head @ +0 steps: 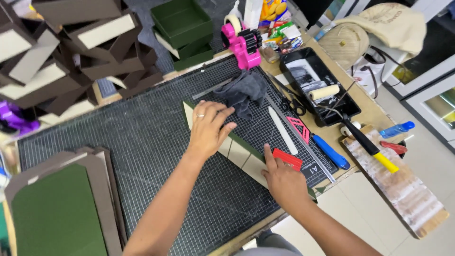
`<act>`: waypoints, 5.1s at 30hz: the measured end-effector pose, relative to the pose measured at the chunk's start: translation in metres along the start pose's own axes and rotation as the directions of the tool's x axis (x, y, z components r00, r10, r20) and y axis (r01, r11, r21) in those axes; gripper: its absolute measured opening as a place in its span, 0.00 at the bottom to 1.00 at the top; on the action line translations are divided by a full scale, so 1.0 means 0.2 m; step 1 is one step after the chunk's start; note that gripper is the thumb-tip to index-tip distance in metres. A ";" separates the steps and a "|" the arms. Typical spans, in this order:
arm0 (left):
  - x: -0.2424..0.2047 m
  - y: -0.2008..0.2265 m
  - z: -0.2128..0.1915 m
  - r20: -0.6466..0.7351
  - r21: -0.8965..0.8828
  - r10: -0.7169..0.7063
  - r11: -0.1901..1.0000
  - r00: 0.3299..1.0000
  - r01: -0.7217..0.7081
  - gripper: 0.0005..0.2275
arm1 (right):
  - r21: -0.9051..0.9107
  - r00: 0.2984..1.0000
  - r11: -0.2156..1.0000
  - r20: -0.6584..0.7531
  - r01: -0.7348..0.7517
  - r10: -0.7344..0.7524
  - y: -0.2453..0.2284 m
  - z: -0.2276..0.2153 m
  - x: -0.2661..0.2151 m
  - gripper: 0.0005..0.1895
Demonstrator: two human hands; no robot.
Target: The person assembles cardboard components by applying adhesive with a roller, folding edges by hand, and smoothing surfaces with a scraper tool.
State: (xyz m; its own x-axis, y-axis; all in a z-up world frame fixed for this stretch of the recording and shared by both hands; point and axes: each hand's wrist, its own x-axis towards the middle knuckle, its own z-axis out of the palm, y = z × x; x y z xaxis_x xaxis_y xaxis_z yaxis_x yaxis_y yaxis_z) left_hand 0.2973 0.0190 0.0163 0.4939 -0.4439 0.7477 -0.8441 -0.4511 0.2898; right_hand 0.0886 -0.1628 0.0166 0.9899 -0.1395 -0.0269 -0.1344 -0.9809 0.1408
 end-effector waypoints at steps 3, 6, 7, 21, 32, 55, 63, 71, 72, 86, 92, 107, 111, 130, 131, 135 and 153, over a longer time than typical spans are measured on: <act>-0.12 0.16 -0.11 -0.030 -0.067 -0.250 0.966 0.968 0.248 0.17 | 0.078 0.987 0.997 0.163 -0.008 -0.005 0.01 -0.07 0.07 0.41; -0.37 0.17 -0.19 -0.061 0.035 -0.371 0.927 0.927 0.374 0.18 | 0.128 0.967 0.991 0.254 -0.026 -0.008 0.02 -0.14 0.17 0.41; -0.44 0.17 -0.27 -0.079 0.057 -0.386 0.919 0.919 0.391 0.18 | 0.131 0.968 0.991 0.249 0.008 -0.040 0.04 -0.14 0.21 0.41; -2.34 0.23 -1.62 -0.567 0.337 -0.820 -0.317 -0.078 0.887 0.48 | 0.245 0.977 0.968 -0.214 0.052 0.002 0.18 0.58 0.42 0.51; -2.20 0.19 -1.76 -0.409 0.183 -0.887 -0.307 -0.212 0.934 0.51 | 0.925 0.629 0.268 0.380 -0.270 -0.678 -1.31 0.31 0.00 0.29; -2.11 0.22 -1.64 -0.323 0.077 -0.927 -0.227 -0.191 0.971 0.15 | 0.882 0.810 0.338 0.446 -0.327 -0.381 -1.93 0.32 -0.13 0.40; -1.99 0.20 -1.56 -0.347 0.239 -0.919 -0.282 -0.189 0.929 0.33 | 0.820 0.715 0.319 0.571 -0.475 -0.404 -1.89 0.24 -0.04 0.37; -1.83 0.26 -1.59 -0.325 0.125 -0.900 -0.346 -0.291 0.930 0.32 | 0.810 0.691 0.238 0.583 -0.536 -0.428 -1.89 0.14 -0.09 0.28; -1.79 0.27 -1.59 -0.335 0.069 -0.885 -0.365 -0.323 0.928 0.32 | 0.816 0.708 0.190 0.570 -0.546 -0.417 -1.88 0.11 -0.10 0.26; -1.82 0.22 -1.44 -0.378 0.030 -0.874 -0.340 -0.304 0.940 0.30 | 0.866 0.780 0.245 0.499 -0.435 -0.377 -1.84 0.14 -0.10 0.30; -2.09 0.04 -1.36 -0.359 -0.024 -0.867 -0.362 -0.346 0.932 0.17 | 0.813 0.720 0.187 0.577 -0.551 -0.386 -1.80 0.04 -0.06 0.20; -2.11 0.10 -1.49 -0.277 -0.286 -0.874 -0.321 -0.399 0.903 0.13 | 0.768 0.653 0.170 0.621 -0.617 -0.434 -1.81 0.59 0.05 0.29; -2.03 0.15 -1.50 -0.326 -0.239 -0.860 -0.328 -0.394 0.914 0.09 | 0.747 0.621 0.196 0.645 -0.635 -0.445 -1.75 0.52 0.03 0.36; -2.07 0.09 -1.54 -0.305 -0.251 -0.845 -0.373 -0.438 0.893 0.13 | 0.600 0.465 0.129 0.723 -0.790 -0.511 -1.57 0.31 0.26 0.44; -2.02 0.11 -1.54 -0.273 -0.224 -0.860 -0.379 -0.431 0.898 0.13 | 0.650 0.490 0.181 0.701 -0.738 -0.519 -1.59 0.35 0.27 0.42; -1.97 0.11 -1.51 -0.262 -0.226 -0.869 -0.368 -0.420 0.902 0.13 | 0.763 0.601 0.323 0.643 -0.561 -0.476 -1.63 0.29 0.22 0.42; -1.77 0.28 -1.18 -0.121 -0.361 -0.911 -0.330 -0.394 0.872 0.14 | 0.684 0.504 0.202 0.676 -0.701 -0.538 -1.31 0.51 0.48 0.39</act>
State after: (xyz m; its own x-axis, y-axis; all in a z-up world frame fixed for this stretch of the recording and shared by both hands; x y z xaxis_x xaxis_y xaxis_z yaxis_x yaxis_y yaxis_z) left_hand 0.0258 0.3346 -0.0910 0.5487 0.6799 -0.4865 0.6338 0.0411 0.7724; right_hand 0.2144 0.0659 -0.1236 0.5400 0.3653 -0.7582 -0.7527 -0.1935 -0.6293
